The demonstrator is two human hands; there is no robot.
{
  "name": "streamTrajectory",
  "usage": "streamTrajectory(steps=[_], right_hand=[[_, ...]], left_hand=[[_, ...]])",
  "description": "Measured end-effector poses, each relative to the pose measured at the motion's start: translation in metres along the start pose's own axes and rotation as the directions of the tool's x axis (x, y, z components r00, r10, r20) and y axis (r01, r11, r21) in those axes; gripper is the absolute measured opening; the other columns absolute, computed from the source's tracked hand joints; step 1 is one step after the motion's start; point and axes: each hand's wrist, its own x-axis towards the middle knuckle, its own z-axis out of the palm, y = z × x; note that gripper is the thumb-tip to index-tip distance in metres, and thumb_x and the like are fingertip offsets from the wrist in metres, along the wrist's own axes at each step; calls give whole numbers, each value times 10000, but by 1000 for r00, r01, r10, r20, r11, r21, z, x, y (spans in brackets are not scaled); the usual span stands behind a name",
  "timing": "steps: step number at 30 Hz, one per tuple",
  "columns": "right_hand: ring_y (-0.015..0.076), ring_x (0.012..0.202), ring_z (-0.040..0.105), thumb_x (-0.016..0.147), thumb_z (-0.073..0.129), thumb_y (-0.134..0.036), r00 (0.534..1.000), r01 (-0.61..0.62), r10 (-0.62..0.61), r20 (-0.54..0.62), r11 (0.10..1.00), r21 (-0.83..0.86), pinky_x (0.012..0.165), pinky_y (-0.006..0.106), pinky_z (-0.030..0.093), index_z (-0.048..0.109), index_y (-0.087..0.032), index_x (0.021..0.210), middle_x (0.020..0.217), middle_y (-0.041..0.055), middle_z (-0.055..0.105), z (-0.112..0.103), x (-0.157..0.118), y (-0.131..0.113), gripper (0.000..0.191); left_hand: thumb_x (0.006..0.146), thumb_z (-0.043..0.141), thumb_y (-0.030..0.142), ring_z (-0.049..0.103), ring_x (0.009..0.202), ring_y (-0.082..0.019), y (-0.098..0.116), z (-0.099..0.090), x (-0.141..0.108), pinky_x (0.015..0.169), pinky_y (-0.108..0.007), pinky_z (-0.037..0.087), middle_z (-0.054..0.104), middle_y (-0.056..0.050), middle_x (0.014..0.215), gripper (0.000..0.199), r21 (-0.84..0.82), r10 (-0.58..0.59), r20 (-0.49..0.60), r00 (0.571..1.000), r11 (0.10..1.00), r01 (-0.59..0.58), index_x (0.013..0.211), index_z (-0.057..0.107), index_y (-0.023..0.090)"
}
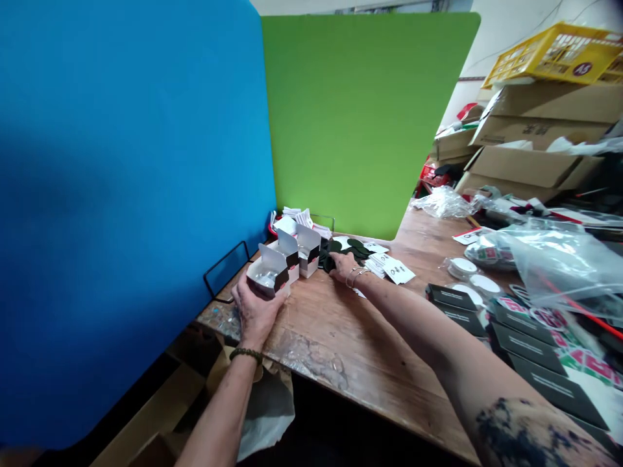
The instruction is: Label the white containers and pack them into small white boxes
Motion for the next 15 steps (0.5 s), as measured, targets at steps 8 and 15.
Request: streamTrajectory(steps=[8,15], right_hand=[[246,956,660,745,758,-174,999,-36,27,45,974,224,801,308,554,631,-137,1116,1055,105,687,-27,10,7,395],[143,651,655,811,711,-251,949,-69,-93,300,869,489,518,224,581,693,-138,977,831,37,708,-89,-46,31,201]], left_hand=[[497,914,353,438,1245,-351,35,-6,-66,1073,-573,422,421,-116,1271,1071,121,59,33,998,991,-62,1389,337,214],[728,781,450,536,1117,-315,73,-10,-118,957,-514,518,499,-125,1178,680,-137,119,-64,991,982,-127,1274,427,250]])
